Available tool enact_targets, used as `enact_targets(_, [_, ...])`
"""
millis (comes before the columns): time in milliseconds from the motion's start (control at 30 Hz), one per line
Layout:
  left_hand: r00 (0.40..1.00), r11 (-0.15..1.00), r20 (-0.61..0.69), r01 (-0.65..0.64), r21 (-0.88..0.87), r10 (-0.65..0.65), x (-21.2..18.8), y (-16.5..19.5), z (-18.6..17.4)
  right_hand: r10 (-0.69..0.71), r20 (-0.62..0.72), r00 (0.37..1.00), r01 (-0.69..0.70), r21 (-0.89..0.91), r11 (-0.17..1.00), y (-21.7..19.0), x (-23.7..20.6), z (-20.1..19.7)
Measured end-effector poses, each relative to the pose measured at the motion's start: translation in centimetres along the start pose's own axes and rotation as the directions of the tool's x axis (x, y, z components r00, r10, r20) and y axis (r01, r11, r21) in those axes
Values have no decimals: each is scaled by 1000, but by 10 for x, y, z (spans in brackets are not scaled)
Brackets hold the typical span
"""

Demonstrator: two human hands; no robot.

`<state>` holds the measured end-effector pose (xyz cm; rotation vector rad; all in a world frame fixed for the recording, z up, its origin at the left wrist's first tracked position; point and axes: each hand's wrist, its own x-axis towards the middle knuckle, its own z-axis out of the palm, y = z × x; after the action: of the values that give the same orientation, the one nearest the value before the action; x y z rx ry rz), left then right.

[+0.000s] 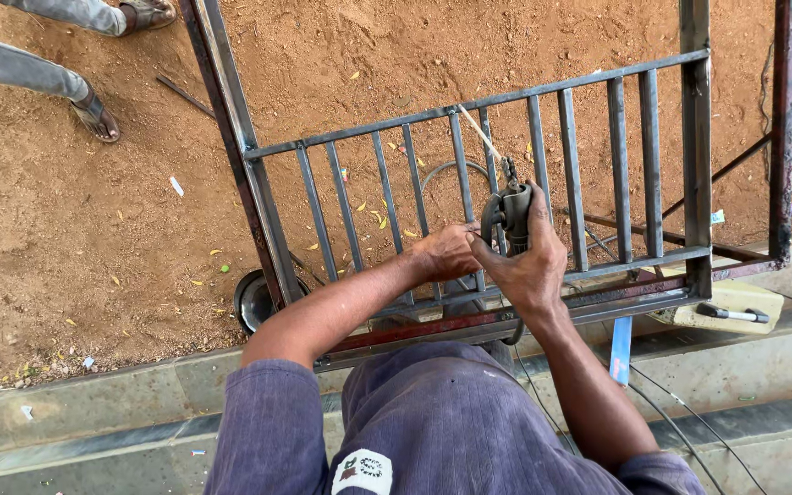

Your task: The person welds a metal gate frame using a handheld welding tool, creating sparks at the joints. Another person assists by holding a metal rod against the frame. The recorder adjusts the welding rod and continues welding different sections of the gate.

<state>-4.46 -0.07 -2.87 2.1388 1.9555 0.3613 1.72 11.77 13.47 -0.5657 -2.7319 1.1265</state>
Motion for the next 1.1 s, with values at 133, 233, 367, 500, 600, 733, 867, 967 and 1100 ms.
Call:
enact_targets(133, [995,974,44,94,-204,-87,0,2,-1,23,133,991,-12,-83,996,4,0,7])
enact_targets(233, [965,917,-209,64,-394,-157,-1,2,-2,-121,95,988,123,-21,992,6,-6,12])
enact_targets(367, [985,905,-75,110,-412,-154,-2,1,-3,-6,74,997,4,21,1000,11,-8,16])
enact_targets(500, [973,891,116,229,-391,-200,-1,0,-5,-31,13,999,31,19,999,16,-5,10])
enact_targets(600, [989,969,93,135,-208,-118,-1,0,-5,-41,6,999,40,32,999,16,-5,8])
enact_targets(733, [979,968,-180,49,-245,-95,-1,0,-5,-25,0,1000,25,9,1000,13,-6,11])
enact_targets(867, [985,972,-145,56,-228,-91,-2,1,-6,-56,-2,998,56,3,998,14,-5,14])
enact_targets(967, [989,961,-108,70,-268,-102,-4,1,-5,-45,3,999,45,-2,999,14,-5,15])
enact_targets(1100, [976,958,-197,38,-283,-97,-6,1,0,-27,22,999,27,-23,999,12,-6,14])
